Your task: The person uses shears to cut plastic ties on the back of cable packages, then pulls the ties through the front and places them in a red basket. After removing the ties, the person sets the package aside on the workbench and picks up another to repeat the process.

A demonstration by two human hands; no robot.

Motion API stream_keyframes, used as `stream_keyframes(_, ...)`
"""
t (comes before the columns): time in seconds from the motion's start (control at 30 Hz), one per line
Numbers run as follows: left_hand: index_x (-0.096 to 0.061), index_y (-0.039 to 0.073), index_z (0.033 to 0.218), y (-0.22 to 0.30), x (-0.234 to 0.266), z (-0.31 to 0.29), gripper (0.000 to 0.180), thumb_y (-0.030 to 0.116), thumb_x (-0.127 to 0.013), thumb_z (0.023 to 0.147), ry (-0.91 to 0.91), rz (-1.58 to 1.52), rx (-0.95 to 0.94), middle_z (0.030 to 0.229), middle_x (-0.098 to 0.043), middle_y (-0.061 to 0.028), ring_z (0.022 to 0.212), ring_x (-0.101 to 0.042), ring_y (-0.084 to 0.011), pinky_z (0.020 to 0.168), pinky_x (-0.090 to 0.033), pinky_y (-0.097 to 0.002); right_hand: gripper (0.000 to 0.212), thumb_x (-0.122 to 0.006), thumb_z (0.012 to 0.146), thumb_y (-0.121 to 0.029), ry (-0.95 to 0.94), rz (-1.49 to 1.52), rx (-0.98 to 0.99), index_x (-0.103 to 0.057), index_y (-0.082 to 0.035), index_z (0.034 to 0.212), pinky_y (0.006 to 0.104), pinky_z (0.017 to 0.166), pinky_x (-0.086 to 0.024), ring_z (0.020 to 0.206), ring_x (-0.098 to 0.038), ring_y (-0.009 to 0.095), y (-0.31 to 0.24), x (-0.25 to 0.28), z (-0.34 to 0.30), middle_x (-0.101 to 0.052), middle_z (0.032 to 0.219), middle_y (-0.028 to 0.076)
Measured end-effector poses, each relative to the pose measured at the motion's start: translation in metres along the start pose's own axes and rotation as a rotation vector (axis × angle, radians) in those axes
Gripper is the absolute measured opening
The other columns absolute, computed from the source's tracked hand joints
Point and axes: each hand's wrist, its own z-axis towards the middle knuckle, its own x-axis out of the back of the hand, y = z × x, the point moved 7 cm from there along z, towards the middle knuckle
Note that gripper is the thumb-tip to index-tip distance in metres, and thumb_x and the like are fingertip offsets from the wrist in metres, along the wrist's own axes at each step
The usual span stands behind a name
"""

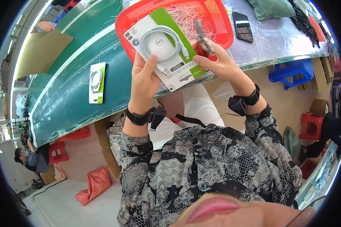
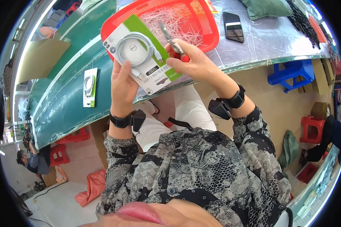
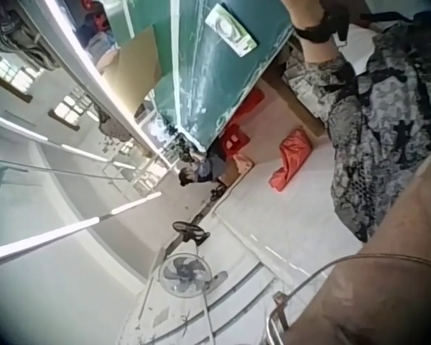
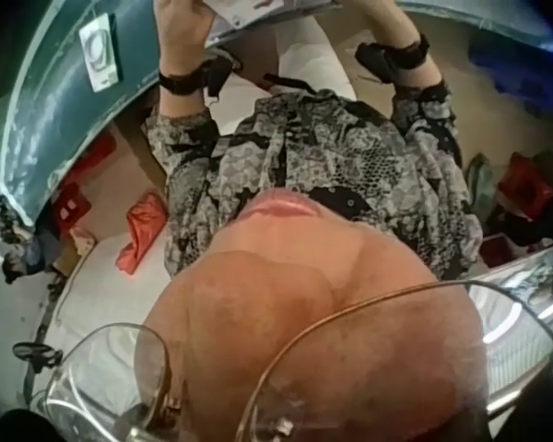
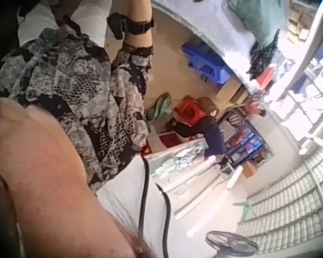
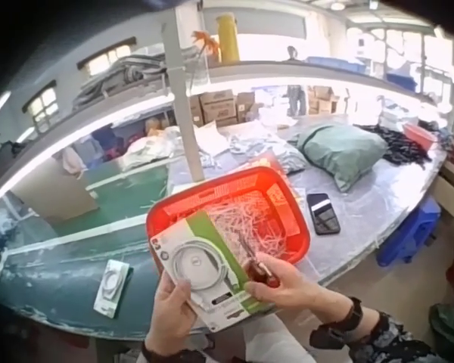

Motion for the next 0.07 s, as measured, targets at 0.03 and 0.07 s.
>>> stream_keyframes(0.03, -0.03, 0.005, 0.144, 0.0003, 0.0012, -0.0001, 0.059, 0.016, -0.061, 0.094, 0.003, 0.079, -0.037, 0.144, -0.041, -0.0125, 0.128, -0.047, -0.0248, 0.104, -0.043, -0.037, 0.029, -0.065, 0.089, -0.016, 0.103, -0.278, 0.066, -0.056, -0.007, 0.115, 0.0261, 0.076, -0.045, 0.082, -0.054, 0.013, -0.0062, 0.0044, 0.0007, -0.058, 0.091, 0.001)
stream_keyframes(0.07, -0.027, 0.008, 0.146, -0.0005, 0.0052, 0.0012, 0.064, 0.018, -0.063, 0.094, 0.007, 0.157, -0.074, 0.146, -0.039, -0.0107, 0.131, -0.043, -0.0271, 0.105, -0.042, -0.0381, 0.031, -0.066, 0.089, -0.017, 0.208, -0.556, 0.135, -0.056, -0.009, 0.116, 0.0258, 0.082, -0.044, 0.084, -0.056, 0.019, -0.0144, 0.0062, 0.0011, -0.06, 0.093, 0.003)
